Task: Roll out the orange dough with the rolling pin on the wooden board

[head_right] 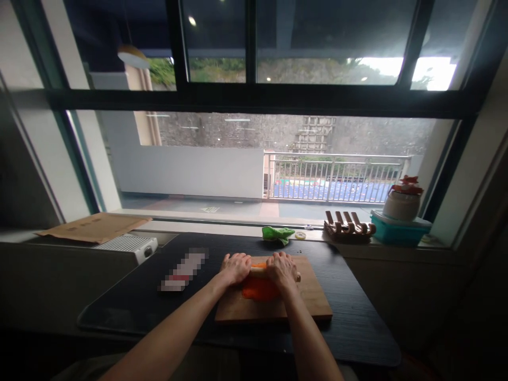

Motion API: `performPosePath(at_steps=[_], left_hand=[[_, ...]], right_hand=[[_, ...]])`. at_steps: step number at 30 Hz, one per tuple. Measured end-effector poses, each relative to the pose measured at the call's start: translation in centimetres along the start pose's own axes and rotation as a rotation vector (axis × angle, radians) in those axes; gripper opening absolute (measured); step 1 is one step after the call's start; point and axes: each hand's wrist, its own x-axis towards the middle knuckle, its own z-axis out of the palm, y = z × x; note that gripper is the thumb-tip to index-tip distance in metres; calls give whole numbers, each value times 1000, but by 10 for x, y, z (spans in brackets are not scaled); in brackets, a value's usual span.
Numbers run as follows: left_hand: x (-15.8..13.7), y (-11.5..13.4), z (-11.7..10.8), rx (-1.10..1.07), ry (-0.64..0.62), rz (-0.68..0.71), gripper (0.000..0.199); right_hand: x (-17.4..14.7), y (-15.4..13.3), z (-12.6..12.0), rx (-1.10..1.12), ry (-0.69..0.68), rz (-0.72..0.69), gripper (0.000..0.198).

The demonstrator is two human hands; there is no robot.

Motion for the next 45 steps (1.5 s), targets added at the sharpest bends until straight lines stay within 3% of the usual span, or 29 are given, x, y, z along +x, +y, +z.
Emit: performPosePath(at_steps=[12, 18, 23, 29, 35, 39, 45], left_hand=[[4, -3, -1, -18, -88, -11, 33], [10, -6, 1, -13, -93, -3, 33], [21, -10, 3, -37, -92, 18, 32], [5, -25, 3, -97, -69, 84, 34], [-24, -38, -2, -104, -64, 77, 41], [-33, -32, -11, -93, -114, 40, 51], [-59, -32, -20, -98, -203, 48, 62]], right_hand=[[9, 1, 6, 45, -82, -4, 26], [32, 36, -19, 87, -220, 14, 33], [34, 53, -17, 79, -284, 110, 35], [5, 37, -6, 45, -267, 162, 38], [-20, 9, -12, 13, -154, 81, 35], [-27, -11, -19, 4, -32, 7, 37], [-59, -25, -6, 16, 32, 20, 42]])
